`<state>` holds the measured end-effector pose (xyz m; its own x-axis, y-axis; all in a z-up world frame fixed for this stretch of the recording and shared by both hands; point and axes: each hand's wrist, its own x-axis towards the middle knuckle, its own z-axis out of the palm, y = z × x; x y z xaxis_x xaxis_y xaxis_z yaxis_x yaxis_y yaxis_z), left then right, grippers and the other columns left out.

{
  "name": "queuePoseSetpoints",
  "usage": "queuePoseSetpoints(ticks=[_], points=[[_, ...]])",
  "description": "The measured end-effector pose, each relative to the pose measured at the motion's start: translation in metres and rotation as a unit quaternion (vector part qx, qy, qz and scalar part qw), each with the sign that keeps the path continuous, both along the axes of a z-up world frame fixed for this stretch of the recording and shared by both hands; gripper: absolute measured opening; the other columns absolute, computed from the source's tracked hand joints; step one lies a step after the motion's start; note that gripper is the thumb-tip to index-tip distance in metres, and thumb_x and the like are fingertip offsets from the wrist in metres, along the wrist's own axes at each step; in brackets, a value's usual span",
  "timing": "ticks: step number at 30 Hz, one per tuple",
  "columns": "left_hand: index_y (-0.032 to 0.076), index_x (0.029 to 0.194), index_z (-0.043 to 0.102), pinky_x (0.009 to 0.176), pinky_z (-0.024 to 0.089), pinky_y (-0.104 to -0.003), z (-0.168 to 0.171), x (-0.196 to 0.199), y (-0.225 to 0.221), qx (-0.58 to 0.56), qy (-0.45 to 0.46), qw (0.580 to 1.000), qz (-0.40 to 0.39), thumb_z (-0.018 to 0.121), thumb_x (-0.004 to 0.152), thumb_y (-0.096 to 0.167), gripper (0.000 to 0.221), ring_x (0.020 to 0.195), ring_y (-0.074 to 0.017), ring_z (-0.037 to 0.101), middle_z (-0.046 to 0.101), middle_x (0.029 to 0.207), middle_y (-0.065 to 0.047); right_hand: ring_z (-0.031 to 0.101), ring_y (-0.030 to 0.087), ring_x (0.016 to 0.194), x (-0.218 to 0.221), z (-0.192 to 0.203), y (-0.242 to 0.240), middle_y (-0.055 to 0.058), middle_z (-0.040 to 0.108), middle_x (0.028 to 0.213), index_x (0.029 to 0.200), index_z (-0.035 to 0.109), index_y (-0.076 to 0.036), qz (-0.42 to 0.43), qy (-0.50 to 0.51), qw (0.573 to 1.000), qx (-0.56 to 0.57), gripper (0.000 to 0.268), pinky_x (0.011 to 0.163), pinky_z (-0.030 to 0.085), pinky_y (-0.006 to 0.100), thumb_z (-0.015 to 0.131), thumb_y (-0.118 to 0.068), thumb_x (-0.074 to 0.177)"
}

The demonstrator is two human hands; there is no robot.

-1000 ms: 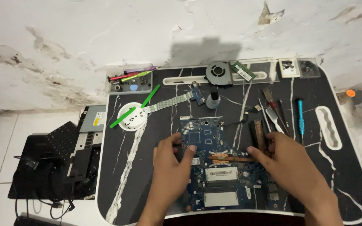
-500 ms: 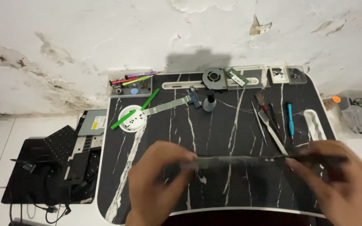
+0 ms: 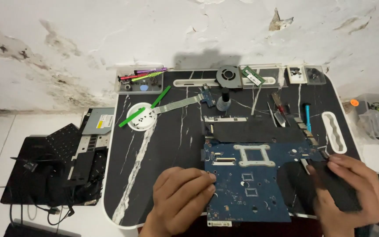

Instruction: Cleaning thermal paste from a laptop motherboard and reconnecting small internal components.

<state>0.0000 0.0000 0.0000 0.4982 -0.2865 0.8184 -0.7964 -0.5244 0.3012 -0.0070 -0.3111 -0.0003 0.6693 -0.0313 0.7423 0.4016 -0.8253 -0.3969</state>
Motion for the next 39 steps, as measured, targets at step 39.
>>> queuePoseSetpoints(ticks=[39], points=[[0.015,0.092,0.071,0.072,0.056,-0.052,0.054,0.021,-0.025,-0.393,0.567,0.723,0.034,0.082,0.09,0.026,0.016,0.072,-0.0183,0.053,0.056,0.077,-0.001,0.063,0.034,0.1,0.016,0.003,-0.01,0.023,0.065,0.11,0.139,0.065,0.008,-0.12,0.285,0.904,0.296,0.043,0.075,0.055,0.054,0.075,0.003,0.097]])
